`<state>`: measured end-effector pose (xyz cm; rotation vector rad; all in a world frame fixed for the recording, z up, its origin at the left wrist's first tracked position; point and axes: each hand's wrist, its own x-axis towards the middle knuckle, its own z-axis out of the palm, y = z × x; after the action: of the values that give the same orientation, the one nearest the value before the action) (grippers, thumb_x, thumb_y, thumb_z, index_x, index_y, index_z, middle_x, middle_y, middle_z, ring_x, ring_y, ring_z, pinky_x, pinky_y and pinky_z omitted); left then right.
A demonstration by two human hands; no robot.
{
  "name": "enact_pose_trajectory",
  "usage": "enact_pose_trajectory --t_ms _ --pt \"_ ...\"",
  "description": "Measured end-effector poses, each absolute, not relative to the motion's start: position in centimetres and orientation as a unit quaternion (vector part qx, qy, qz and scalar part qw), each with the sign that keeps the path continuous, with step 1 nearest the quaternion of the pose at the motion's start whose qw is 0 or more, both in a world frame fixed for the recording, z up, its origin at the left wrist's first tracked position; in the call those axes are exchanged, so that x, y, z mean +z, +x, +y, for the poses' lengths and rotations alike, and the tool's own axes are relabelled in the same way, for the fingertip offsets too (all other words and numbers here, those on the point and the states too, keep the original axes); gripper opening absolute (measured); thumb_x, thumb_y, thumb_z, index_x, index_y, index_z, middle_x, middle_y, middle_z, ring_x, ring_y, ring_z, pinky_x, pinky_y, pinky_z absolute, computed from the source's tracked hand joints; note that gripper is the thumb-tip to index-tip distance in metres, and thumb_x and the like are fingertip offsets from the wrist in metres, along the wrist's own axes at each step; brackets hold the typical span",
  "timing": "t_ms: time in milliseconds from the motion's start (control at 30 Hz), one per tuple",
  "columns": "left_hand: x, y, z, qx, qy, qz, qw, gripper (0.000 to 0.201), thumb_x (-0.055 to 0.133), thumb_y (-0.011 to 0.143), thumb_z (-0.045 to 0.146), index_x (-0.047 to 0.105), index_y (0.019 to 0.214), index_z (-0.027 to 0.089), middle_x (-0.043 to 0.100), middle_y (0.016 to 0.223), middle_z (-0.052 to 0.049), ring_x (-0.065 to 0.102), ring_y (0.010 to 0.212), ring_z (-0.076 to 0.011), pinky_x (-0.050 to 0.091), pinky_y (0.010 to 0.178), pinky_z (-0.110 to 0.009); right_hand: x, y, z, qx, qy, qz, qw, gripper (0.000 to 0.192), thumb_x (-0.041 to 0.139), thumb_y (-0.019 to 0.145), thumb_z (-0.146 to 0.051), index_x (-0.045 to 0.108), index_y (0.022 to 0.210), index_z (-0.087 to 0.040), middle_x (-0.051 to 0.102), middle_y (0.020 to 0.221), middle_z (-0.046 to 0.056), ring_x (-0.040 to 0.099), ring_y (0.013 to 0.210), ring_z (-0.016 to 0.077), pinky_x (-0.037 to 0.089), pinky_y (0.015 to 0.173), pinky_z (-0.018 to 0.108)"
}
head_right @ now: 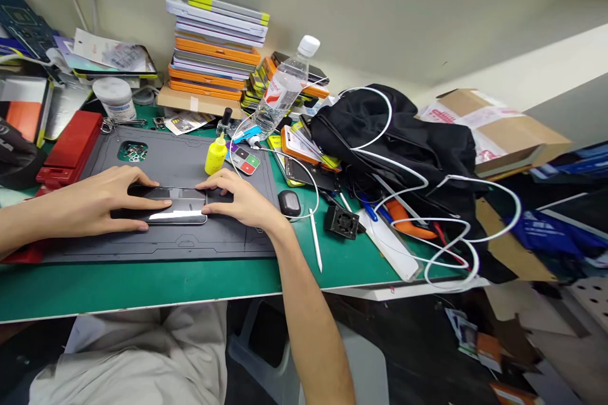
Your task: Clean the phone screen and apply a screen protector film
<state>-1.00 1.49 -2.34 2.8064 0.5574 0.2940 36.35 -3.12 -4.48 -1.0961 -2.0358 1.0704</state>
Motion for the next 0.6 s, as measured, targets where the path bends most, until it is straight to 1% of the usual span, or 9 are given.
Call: enact_pose_trajectory --t_ms 233,400,600 --pt "-2.50 -1.10 1.45 0.103 0.968 0.188 0.128 0.050 0.070 0.119 0.055 0.071 0.169 0.050 0.069 0.147 -0.015 0.070 0.128 -0.0337 0.052 0.113 -0.046 -4.50 36.43 -3.09 0.402 -0.409 -0.764 0.296 0.044 0.095 0.099 -0.043 0.088 0.140 -0.029 0.077 0.137 0.009 0.071 0.130 0.0298 0.062 0.111 0.045" --pt "-2.34 -1.13 1.44 0.106 0.970 0.175 0.134 0.050 0.062 0.122 0.056 0.072 0.169 0.043 0.067 0.149 -0.017 0.070 0.131 -0.0334 0.054 0.114 -0.046 -4.51 36.48 -3.06 0.396 -0.406 -0.768 0.298 0.043 0.094 0.100 -0.043 0.088 0.140 -0.030 0.077 0.138 0.009 0.071 0.130 0.0300 0.062 0.110 0.045" --pt "-2.41 -1.03 1.39 0.117 0.971 0.173 0.116 0.047 0.065 0.121 0.056 0.076 0.165 0.043 0.069 0.142 -0.016 0.072 0.122 -0.0319 0.056 0.107 -0.043 -4.54 36.45 -3.09 0.396 -0.404 -0.770 0.295 0.043 0.094 0.101 -0.041 0.087 0.142 -0.030 0.077 0.139 0.009 0.071 0.132 0.0296 0.062 0.112 0.046"
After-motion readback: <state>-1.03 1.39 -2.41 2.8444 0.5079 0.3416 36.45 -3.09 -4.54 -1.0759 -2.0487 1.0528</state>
